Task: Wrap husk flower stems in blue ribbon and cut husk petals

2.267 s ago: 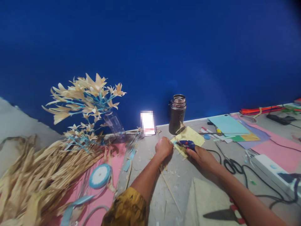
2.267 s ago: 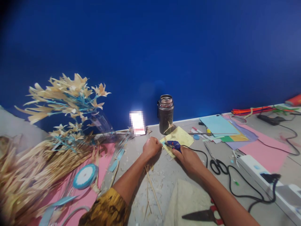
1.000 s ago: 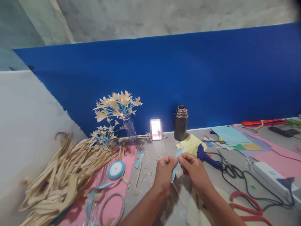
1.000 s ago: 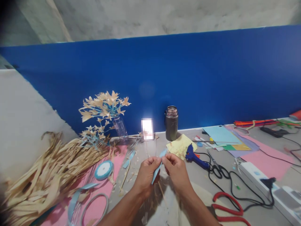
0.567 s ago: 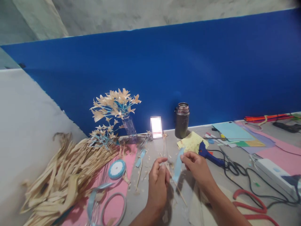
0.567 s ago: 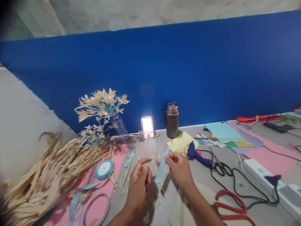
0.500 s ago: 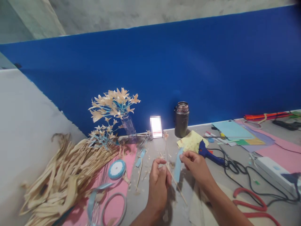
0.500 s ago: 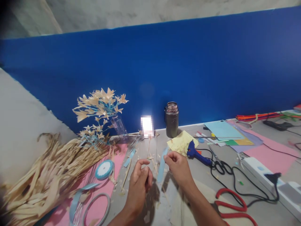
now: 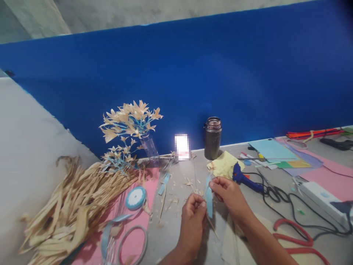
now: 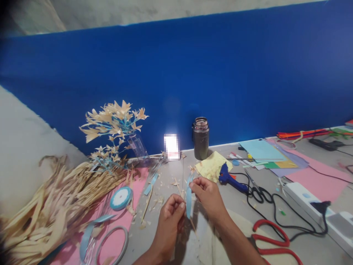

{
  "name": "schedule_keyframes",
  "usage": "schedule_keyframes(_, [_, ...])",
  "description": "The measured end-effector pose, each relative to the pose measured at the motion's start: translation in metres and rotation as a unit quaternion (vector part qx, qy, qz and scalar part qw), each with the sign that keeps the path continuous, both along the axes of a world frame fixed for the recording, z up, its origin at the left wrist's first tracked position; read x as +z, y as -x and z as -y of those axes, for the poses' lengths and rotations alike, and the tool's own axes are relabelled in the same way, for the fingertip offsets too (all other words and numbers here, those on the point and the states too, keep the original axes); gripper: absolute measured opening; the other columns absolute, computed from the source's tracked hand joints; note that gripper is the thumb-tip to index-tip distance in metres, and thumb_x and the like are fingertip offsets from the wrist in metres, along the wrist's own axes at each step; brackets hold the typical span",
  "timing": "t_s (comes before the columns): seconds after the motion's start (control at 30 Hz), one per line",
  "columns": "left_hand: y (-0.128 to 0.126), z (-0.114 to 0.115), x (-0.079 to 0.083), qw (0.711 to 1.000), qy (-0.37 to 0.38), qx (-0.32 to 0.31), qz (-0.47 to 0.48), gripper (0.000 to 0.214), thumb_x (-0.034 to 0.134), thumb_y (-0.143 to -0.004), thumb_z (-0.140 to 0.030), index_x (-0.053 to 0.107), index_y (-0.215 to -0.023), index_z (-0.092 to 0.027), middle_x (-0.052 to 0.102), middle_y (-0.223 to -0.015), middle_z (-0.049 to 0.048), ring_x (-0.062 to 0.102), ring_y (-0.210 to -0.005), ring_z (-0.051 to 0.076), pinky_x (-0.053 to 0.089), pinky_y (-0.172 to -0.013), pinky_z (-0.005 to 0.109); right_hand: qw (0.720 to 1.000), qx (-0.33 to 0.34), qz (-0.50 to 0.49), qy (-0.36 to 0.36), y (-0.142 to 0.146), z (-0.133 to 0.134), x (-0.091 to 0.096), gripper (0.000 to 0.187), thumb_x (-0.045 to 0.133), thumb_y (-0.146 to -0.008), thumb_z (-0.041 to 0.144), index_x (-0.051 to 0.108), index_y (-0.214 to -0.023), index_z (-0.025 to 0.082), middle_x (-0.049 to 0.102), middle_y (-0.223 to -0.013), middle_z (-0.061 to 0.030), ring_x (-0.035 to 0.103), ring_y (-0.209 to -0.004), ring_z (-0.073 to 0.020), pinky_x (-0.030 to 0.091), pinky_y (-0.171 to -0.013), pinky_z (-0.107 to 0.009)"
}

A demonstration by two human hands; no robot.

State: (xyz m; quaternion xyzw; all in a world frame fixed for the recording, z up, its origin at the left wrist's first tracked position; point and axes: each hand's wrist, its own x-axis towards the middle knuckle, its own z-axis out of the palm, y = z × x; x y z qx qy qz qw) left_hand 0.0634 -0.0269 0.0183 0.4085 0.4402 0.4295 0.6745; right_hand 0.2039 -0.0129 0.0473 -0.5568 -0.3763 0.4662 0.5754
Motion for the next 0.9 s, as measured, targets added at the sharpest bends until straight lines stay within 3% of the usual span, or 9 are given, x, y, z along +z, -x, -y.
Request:
schedule_keyframes(0.63, [-0.0035,0.0039,-0.0027,1.0,0.013,0.008,-0.005,0.039,0.075,-0.074,-0.051,0.051,-0.078,-0.021,0.04,-0.055,-0.0089,0.03,-0.043,0.005,0.025,-0.043,0.017,0.999,-0.001,-0.029,-0.023,-0.0022,0.0029,-0.0049,0.039,0.078,-0.069,0.053,0.065,-0.075,0.017,0.044,-0.053,0.0071,0.033,-0.049,-0.0093,0.024,-0.048,-0.024])
schedule_keyframes(0.9, [-0.006,0.0052,-0.0032,1.0,0.014,-0.01,0.019,0.041,0.074,-0.074,-0.054,0.05,-0.079,-0.021,0.041,-0.051,-0.0099,0.028,-0.038,0.004,0.026,-0.041,0.017,0.999,-0.013,-0.031,-0.029,-0.0031,0.0039,-0.0102,0.034,0.08,-0.068,0.048,0.066,-0.077,0.018,0.051,-0.06,0.0048,0.038,-0.051,-0.0098,0.03,-0.049,-0.024])
